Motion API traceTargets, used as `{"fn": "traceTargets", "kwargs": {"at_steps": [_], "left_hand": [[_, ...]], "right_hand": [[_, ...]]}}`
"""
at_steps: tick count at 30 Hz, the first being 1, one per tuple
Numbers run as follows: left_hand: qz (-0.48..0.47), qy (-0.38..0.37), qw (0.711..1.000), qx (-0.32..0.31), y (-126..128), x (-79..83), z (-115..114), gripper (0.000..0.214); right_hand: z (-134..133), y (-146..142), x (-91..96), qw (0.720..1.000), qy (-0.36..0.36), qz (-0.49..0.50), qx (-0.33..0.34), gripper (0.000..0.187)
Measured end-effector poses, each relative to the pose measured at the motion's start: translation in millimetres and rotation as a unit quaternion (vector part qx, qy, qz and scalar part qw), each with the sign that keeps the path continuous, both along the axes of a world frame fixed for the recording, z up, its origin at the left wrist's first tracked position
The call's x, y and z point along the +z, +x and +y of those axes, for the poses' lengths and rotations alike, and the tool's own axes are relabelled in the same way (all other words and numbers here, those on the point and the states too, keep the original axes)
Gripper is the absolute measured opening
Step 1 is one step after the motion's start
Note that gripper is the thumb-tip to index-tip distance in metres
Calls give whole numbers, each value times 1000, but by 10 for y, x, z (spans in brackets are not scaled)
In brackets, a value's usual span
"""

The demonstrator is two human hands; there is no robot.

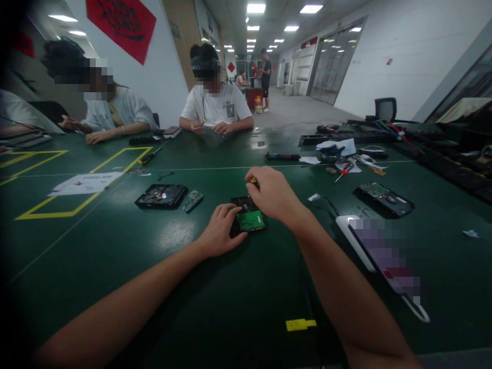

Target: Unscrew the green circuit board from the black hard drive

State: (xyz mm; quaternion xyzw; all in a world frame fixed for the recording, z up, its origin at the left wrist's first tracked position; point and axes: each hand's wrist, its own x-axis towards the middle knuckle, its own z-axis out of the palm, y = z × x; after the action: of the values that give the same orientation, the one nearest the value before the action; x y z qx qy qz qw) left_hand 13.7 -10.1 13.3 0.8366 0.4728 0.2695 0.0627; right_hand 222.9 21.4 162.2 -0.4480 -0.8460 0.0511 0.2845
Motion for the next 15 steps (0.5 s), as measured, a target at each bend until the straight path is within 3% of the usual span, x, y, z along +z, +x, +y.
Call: {"fn": "traceTargets", "kwargs": {"at_steps": [7, 12, 15], "left_hand": [[13, 7, 1000, 10, 10, -33, -39, 73], [19, 15, 1000, 17, 33, -100, -80, 69], [9, 23, 999, 22, 36, -124, -93, 69]], "right_hand": [[12, 7, 14, 1000, -2, -10, 15, 6], [7, 1, 0, 1000, -24, 17, 8, 15], [-5, -12, 0, 1000, -19, 17, 7, 9]]}}
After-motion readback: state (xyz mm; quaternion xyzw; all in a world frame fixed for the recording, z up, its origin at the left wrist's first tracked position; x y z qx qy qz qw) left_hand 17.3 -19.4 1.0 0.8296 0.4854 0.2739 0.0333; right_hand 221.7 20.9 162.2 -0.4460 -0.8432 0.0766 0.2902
